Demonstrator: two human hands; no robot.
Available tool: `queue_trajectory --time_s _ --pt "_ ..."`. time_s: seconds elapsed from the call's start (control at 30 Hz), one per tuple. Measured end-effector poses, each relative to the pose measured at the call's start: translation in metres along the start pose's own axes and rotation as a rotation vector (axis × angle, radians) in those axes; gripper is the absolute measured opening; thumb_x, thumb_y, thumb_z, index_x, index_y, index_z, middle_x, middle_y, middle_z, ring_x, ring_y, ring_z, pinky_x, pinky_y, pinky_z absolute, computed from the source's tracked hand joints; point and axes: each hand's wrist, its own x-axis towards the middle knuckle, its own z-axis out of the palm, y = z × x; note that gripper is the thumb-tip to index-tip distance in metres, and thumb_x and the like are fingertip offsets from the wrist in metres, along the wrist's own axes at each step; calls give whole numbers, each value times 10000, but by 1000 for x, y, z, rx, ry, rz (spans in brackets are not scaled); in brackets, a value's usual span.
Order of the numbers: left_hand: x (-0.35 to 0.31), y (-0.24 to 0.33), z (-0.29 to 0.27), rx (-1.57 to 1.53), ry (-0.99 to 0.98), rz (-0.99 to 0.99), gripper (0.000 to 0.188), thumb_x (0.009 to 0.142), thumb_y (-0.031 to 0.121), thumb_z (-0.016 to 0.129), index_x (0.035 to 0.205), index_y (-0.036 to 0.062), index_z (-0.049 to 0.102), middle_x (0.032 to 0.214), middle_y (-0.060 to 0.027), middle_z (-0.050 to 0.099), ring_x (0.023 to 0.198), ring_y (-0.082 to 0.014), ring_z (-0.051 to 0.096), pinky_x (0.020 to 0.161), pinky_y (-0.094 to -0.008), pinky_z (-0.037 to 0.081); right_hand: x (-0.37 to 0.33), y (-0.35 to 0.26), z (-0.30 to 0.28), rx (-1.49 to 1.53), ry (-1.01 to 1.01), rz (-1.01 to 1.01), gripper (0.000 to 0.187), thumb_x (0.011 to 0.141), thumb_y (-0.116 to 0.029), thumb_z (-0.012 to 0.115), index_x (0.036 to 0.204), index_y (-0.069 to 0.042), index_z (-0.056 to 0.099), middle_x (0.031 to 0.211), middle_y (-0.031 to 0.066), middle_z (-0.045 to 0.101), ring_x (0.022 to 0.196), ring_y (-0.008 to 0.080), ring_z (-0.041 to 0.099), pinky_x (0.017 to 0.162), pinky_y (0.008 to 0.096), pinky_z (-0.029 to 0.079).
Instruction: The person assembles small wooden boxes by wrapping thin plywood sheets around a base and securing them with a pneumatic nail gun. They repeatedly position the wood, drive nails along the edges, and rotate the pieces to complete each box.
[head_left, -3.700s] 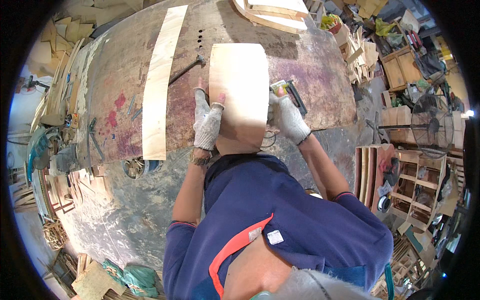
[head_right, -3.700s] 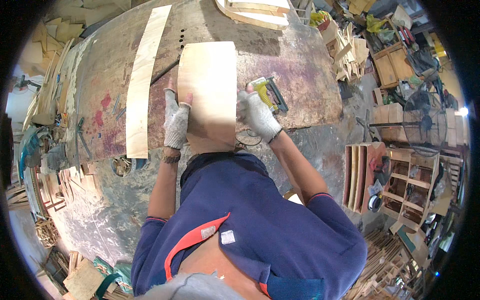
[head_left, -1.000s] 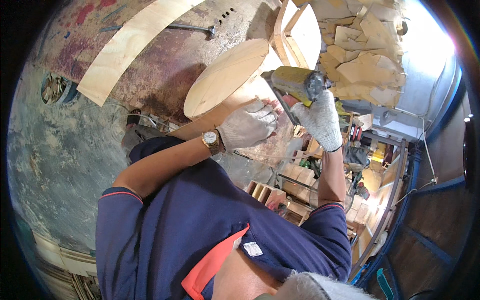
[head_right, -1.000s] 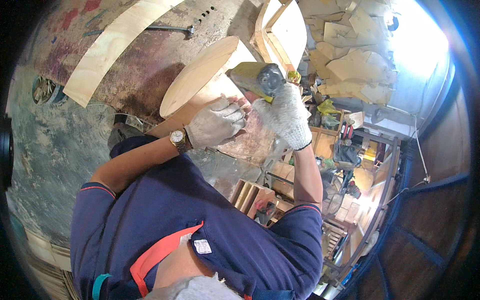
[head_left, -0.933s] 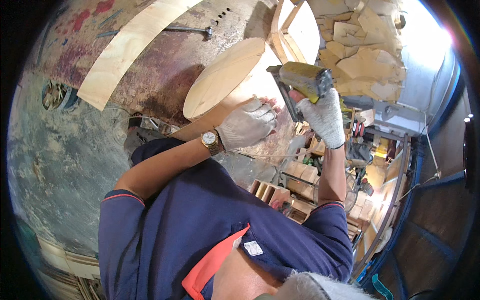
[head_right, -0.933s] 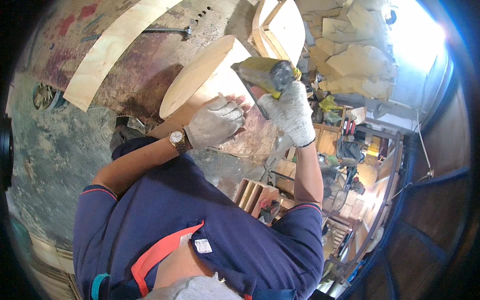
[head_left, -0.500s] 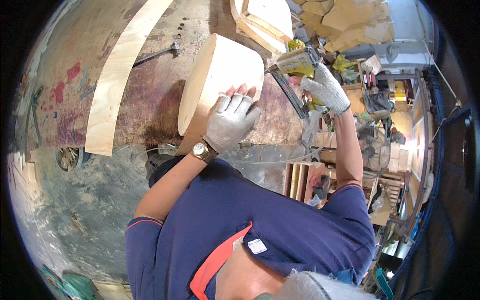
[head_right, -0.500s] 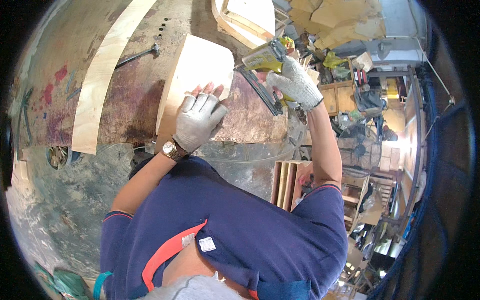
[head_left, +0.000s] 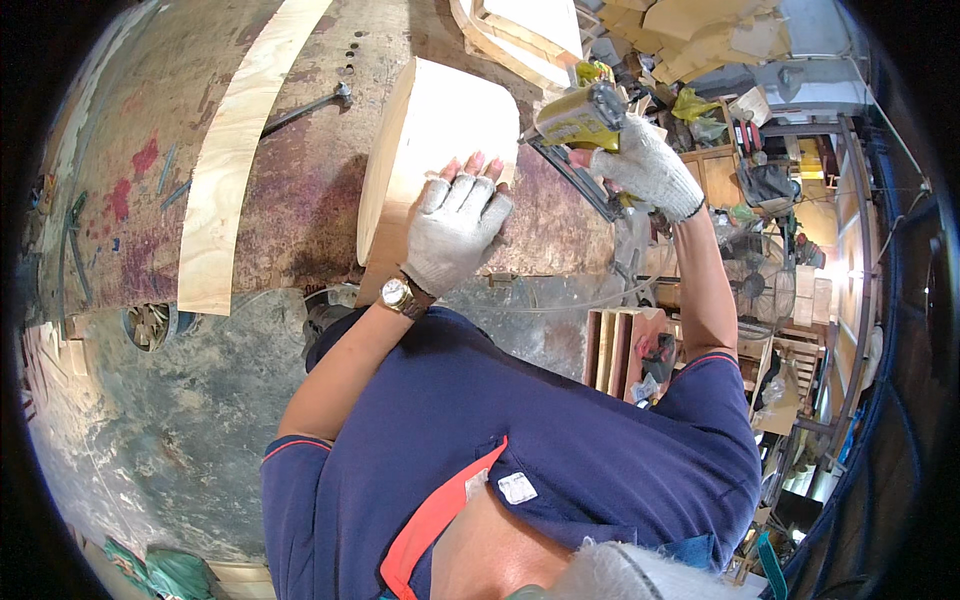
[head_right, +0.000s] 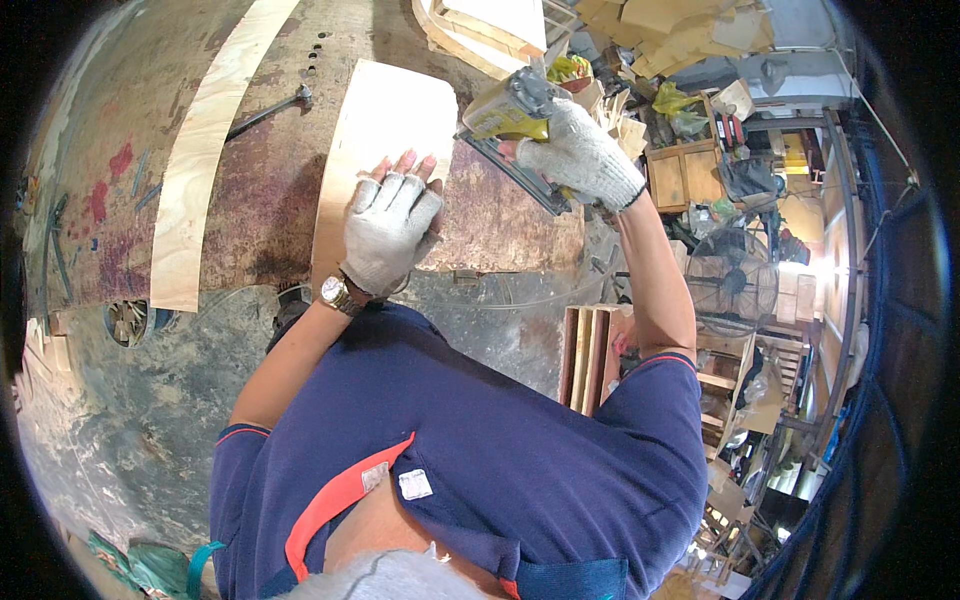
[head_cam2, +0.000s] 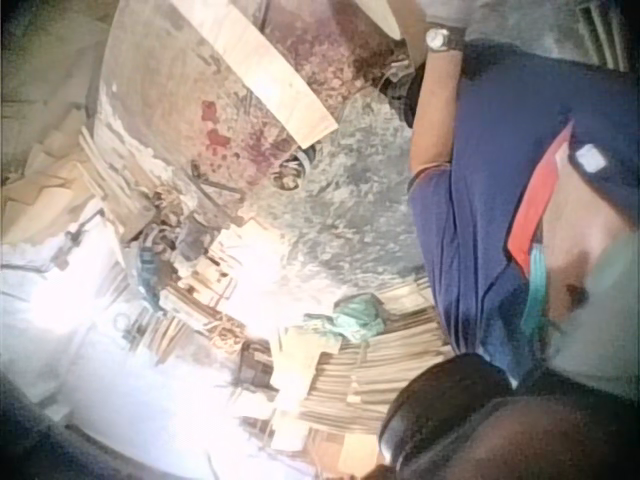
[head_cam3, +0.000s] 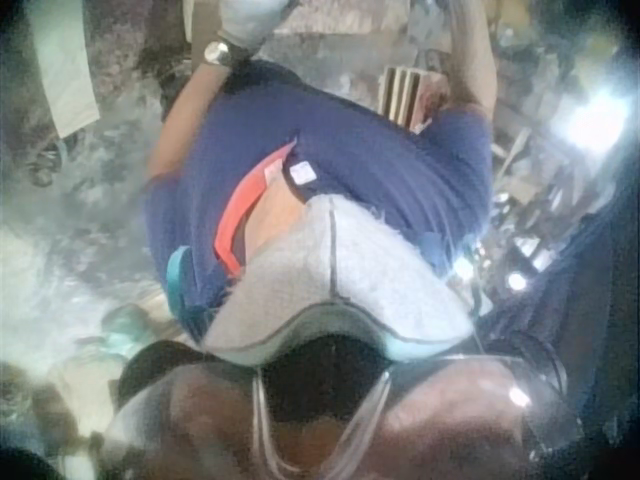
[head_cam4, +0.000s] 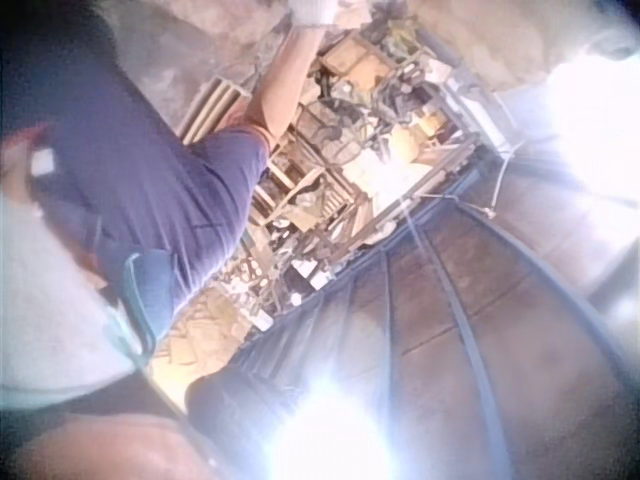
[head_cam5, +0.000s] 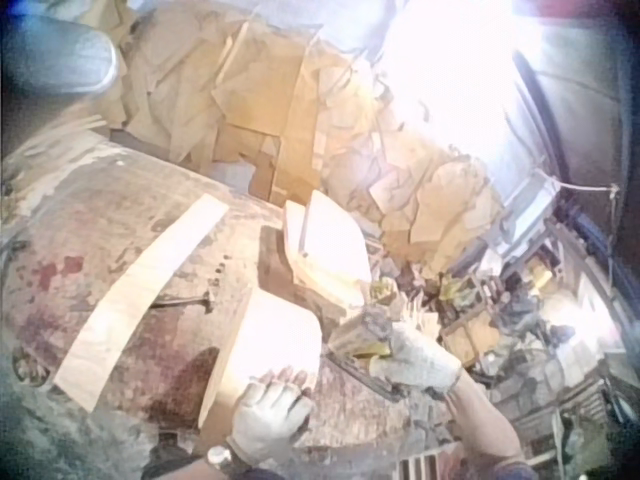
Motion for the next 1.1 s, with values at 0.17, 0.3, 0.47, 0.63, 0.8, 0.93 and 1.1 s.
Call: queue_trajectory --time_s 0.17,0.3,0.47,0.63,0.8,0.93,1.1 --pt "1 -2 1 9 10 -2 269 855 176 730 1118 116 729 1394 -118 680 1332 -295 622 1158 -506 412 -10 5 4 -49 40 -56 453 916 -243 834 1285 -24 688 959 74 760 804 128 660 692 321 555" --pt "2 -2 0 15 0 1 307 859 203 740 1152 112 728 1367 -122 682 1313 -309 627 1150 -509 422 -6 14 11 -71 69 -275 445 918 -262 829 1255 -1 701 991 130 777 835 183 700 765 364 578" --pt "0 -2 3 43 18 -5 312 848 241 767 1126 106 728 1267 -122 697 1247 -332 645 1088 -511 460 -21 7 9 -99 0 -67 431 929 -276 813 1241 3 711 1011 156 781 864 226 726 812 387 581" --pt "-4 -3 7 -56 61 -47 292 814 301 787 1055 149 717 1206 -100 685 1250 -324 618 1093 -538 431 -20 -8 15 -146 18 -240 473 914 -215 831 1298 10 671 1087 137 785 962 204 724 865 368 577" --pt "-9 -6 -1 -69 111 29 210 778 225 789 939 114 713 1014 -95 675 1084 -302 647 955 -563 473 -1 -23 21 -209 35 -279 501 896 -215 847 1301 15 662 1125 154 780 997 184 722 882 365 576" --pt "-8 -5 -6 -85 88 49 217 735 217 780 908 113 700 954 -72 666 1060 -281 649 945 -553 461 21 -33 34 -331 -4 -277 532 871 -383 836 1176 32 702 994 216 754 896 300 733 801 416 577" --pt "-7 -5 -5 -72 119 53 214 710 209 780 881 117 690 941 -62 673 998 -278 653 924 -534 456 39 -30 43 -361 27 -512 581 889 -481 792 1103 53 717 795 226 716 735 340 728 692 439 573"
